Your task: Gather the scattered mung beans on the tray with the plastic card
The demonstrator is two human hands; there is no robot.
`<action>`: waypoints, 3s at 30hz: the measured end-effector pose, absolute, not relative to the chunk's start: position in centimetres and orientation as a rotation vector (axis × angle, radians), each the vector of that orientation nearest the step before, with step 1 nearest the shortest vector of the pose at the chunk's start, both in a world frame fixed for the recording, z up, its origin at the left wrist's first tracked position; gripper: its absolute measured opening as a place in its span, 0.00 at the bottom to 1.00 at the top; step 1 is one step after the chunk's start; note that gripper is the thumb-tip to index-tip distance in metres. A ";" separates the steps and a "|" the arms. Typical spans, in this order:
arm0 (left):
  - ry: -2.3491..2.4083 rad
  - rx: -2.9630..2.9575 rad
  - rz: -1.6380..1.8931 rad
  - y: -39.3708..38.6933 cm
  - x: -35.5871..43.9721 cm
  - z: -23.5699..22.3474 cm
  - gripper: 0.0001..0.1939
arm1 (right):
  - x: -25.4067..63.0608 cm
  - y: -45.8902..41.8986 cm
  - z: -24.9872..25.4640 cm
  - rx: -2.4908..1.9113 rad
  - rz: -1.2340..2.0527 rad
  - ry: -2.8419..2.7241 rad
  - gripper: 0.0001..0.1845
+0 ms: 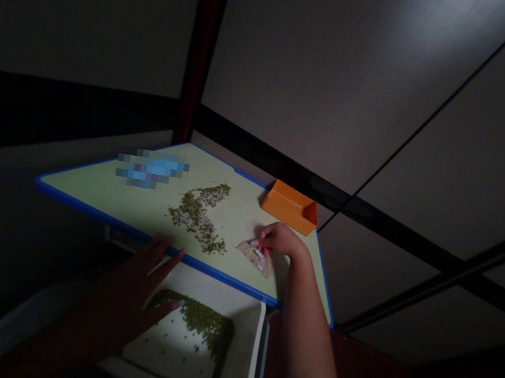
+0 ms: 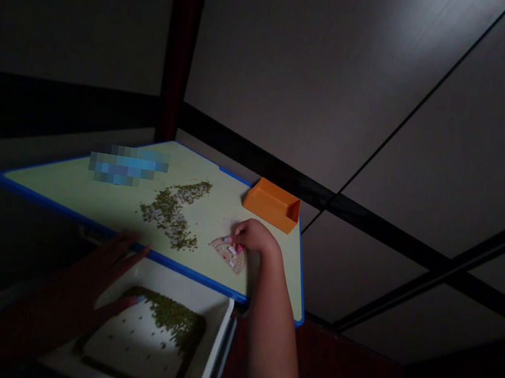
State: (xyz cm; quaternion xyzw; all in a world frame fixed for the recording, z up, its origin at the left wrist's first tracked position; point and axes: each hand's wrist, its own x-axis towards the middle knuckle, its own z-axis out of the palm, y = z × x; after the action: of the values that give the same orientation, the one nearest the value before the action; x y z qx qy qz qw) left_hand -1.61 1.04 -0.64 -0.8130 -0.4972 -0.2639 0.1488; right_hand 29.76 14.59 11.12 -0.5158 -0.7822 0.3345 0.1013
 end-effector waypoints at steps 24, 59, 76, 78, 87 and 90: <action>-1.453 -2.361 -0.766 1.0 -1.5 -0.7 0.39 | 27.5 13.7 10.9 -1.273 1.208 -2.379 0.14; -1.526 -2.387 -0.738 0.6 -1.2 -0.1 0.37 | 29.2 14.6 11.6 -1.855 0.191 -2.223 0.10; -1.456 -2.359 -0.744 0.8 -1.2 -0.3 0.39 | 25.4 14.5 9.9 -1.611 -0.040 -2.358 0.13; -1.441 -2.353 -0.751 0.9 -1.2 -0.4 0.38 | 24.6 14.5 9.6 -1.498 -0.096 -2.430 0.14; -1.480 -2.398 -0.746 0.8 -1.3 -0.2 0.40 | 24.2 14.6 8.8 -1.070 0.005 -2.573 0.14; -1.510 -2.411 -0.747 0.9 -1.3 -0.4 0.41 | 24.7 14.6 9.2 -1.015 0.129 -2.576 0.11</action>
State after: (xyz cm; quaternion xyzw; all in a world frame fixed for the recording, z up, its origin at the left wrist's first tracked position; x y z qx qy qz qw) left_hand -1.33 0.88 -0.44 -0.8156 -0.5108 -0.2527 0.1003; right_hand 24.71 14.58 9.16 -0.3599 -0.9135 0.0456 0.1841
